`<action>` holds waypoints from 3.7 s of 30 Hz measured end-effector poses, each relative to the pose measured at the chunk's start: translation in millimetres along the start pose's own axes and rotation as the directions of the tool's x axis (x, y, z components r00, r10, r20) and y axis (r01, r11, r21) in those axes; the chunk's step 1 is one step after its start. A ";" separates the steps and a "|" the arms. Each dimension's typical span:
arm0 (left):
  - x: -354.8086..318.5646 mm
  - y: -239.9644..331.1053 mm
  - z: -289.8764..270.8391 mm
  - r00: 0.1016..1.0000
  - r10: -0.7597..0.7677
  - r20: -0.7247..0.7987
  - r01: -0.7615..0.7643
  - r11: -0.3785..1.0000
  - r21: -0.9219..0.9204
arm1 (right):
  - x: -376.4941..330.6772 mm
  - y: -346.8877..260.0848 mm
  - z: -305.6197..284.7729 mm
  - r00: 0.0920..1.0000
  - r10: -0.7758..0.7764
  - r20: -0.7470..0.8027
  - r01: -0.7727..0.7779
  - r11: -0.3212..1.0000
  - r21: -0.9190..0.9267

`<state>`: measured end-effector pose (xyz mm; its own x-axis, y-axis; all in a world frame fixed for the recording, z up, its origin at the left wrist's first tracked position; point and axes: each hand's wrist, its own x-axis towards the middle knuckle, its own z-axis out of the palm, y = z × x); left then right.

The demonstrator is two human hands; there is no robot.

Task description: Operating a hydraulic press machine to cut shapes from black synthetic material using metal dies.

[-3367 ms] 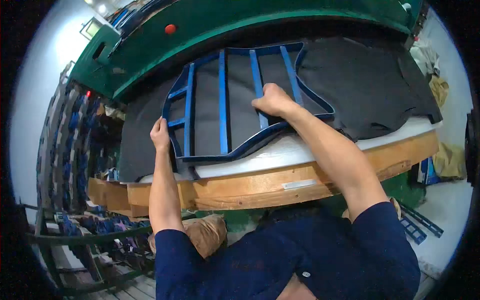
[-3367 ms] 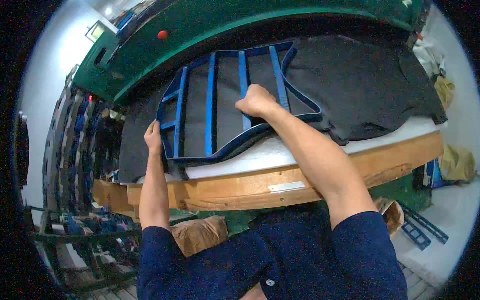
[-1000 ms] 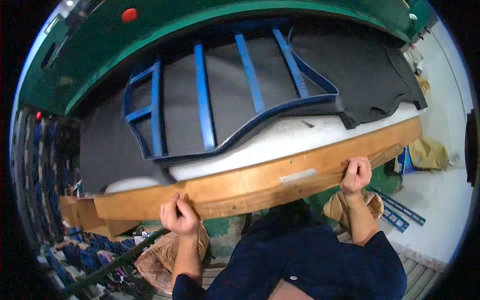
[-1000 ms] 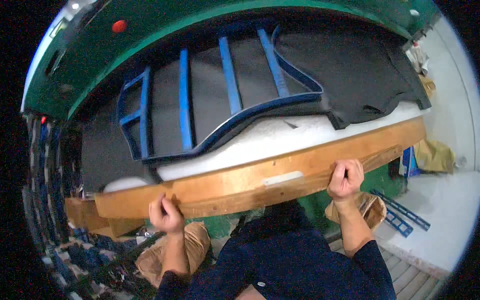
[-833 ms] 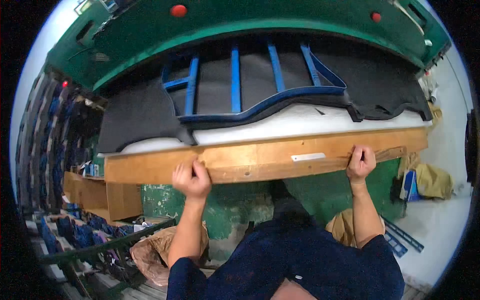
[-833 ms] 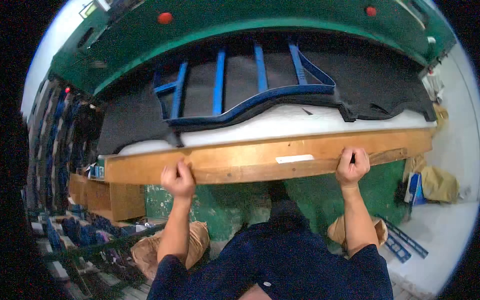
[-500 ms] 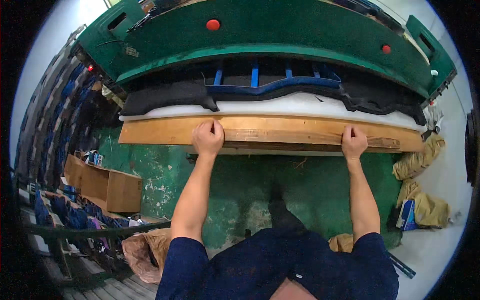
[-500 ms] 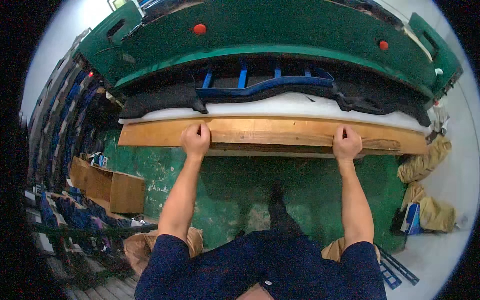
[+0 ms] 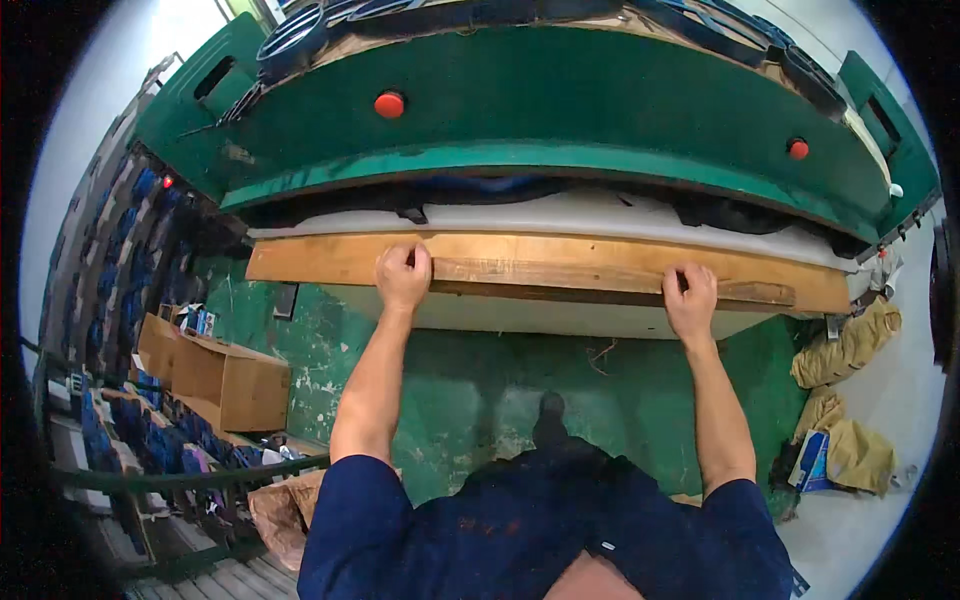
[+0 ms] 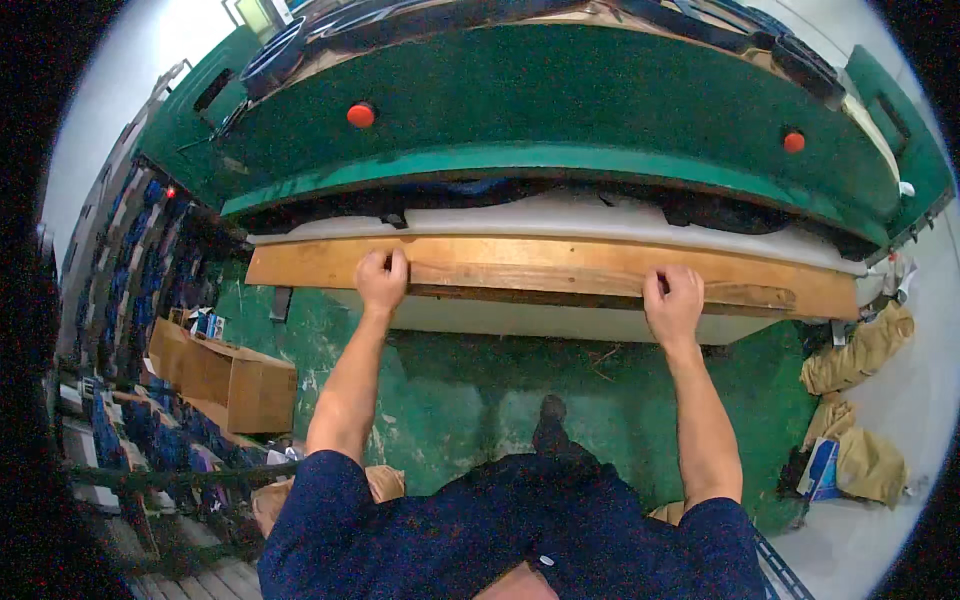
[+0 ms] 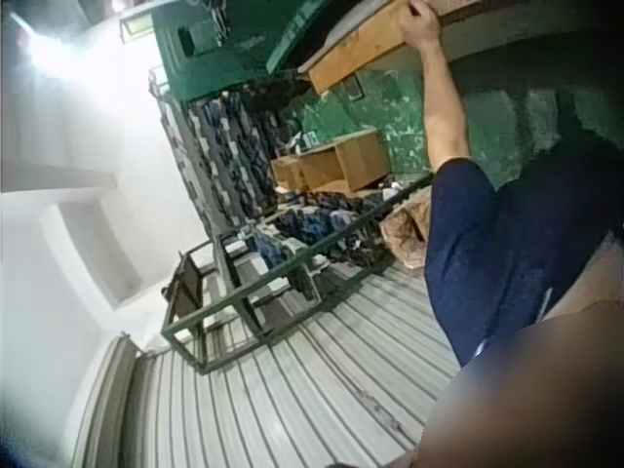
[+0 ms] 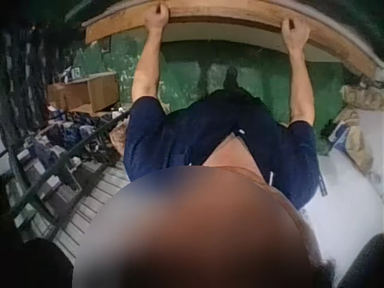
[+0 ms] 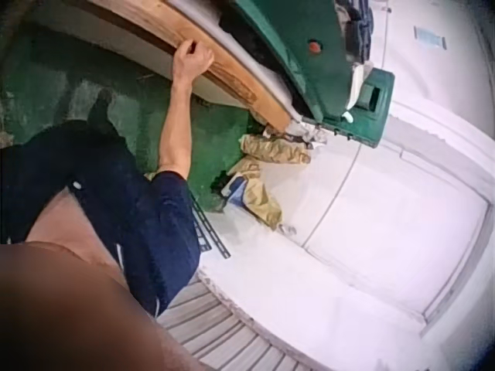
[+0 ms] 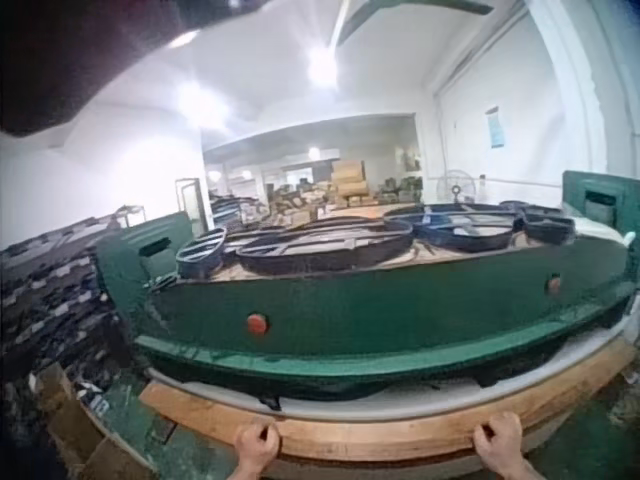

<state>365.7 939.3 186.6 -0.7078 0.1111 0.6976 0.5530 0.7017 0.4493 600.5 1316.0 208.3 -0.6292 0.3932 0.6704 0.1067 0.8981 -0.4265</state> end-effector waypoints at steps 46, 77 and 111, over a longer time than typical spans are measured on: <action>1.7 87.5 -16.0 0.824 0.474 0.309 -0.350 0.856 -0.380 | 20.0 -24.1 -7.1 0.984 0.176 -0.038 -0.179 0.979 -0.096; -13.4 119.8 -20.1 0.850 0.012 0.527 -0.010 1.000 -0.007 | -0.2 -20.1 -43.8 0.969 0.046 0.241 -0.059 0.997 0.046; -167.3 108.2 -263.8 0.749 0.429 0.505 -0.181 0.866 -0.467 | -224.0 -139.0 -185.9 0.881 0.449 0.152 -0.416 0.886 -0.203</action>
<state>659.9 811.0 265.8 -0.5152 0.7396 0.4331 0.8118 0.2590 0.5234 869.7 1139.6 230.2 -0.6231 0.7193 0.3071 0.5130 0.6723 -0.5337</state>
